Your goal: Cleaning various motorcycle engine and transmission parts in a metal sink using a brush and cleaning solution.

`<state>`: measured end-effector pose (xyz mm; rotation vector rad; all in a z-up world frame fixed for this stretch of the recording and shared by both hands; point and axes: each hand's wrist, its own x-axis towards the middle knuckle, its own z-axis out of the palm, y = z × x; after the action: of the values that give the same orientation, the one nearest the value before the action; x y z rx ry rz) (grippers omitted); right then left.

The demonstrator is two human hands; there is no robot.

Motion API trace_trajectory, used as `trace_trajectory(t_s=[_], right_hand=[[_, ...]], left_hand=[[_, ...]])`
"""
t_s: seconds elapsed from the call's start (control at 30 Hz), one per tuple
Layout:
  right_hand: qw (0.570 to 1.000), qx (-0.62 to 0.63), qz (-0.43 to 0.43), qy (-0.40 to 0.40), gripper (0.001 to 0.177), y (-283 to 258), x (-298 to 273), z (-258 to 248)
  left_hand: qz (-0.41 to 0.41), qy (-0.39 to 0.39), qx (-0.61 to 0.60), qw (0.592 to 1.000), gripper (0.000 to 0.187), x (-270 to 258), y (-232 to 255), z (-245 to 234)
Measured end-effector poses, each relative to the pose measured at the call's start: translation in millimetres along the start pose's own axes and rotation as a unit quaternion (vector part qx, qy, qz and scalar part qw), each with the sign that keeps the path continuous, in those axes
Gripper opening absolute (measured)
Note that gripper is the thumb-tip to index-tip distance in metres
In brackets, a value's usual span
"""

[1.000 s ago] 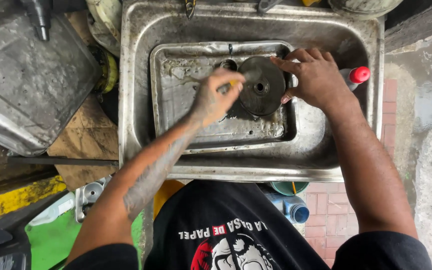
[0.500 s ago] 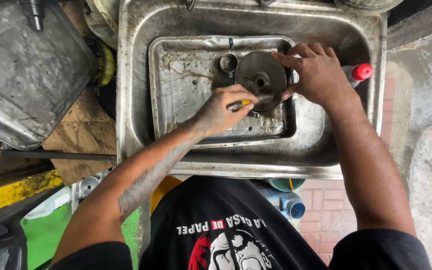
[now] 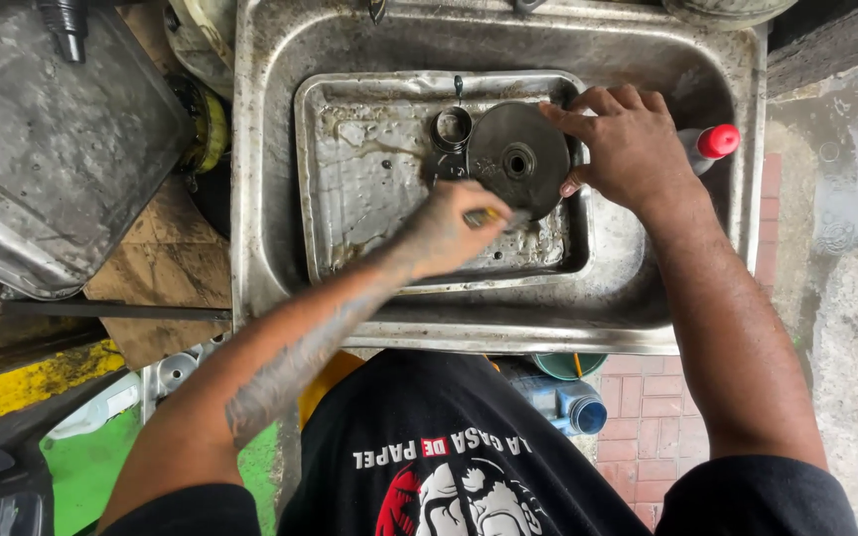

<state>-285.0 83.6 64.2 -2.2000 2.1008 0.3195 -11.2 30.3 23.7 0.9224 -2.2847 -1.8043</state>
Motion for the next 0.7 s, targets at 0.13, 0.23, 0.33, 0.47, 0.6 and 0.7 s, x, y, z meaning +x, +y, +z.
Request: trace_trajectory(t_s=[0.13,0.23,0.33,0.47,0.6,0.7], right_hand=[[1.000,0.001,-0.002,0.004,0.104,2.0,0.6,-0.5],[1.000,0.000,-0.006,0.013,0.104,-1.4,-3.2,0.8],[0.999,0.016,0.019,-0.033,0.109,-5.7,-5.8,-18.8],[0.985,0.157,0.066,-0.013,0.075,-24.0,7.2,-40.4],[0.990,0.087,0.096,0.049,0.046,-26.2,35.3,2.6],[0.979,0.130,0.152,-0.021,0.039,-33.3,25.1,-20.6]], left_hand=[[0.057,0.058,-0.147,0.986,0.021,10.4,-30.6,3.3],[0.052,0.057,-0.056,0.995,0.016,12.6,-54.9,-13.6],[0.060,0.108,0.122,0.985,0.015,13.5,-58.5,-40.5],[0.090,0.110,0.243,0.960,0.025,-3.9,-43.0,-41.5],[0.007,0.069,0.061,0.996,0.019,-10.3,-13.0,-26.2],[0.164,0.132,0.033,0.977,0.018,17.2,-37.1,-23.8]])
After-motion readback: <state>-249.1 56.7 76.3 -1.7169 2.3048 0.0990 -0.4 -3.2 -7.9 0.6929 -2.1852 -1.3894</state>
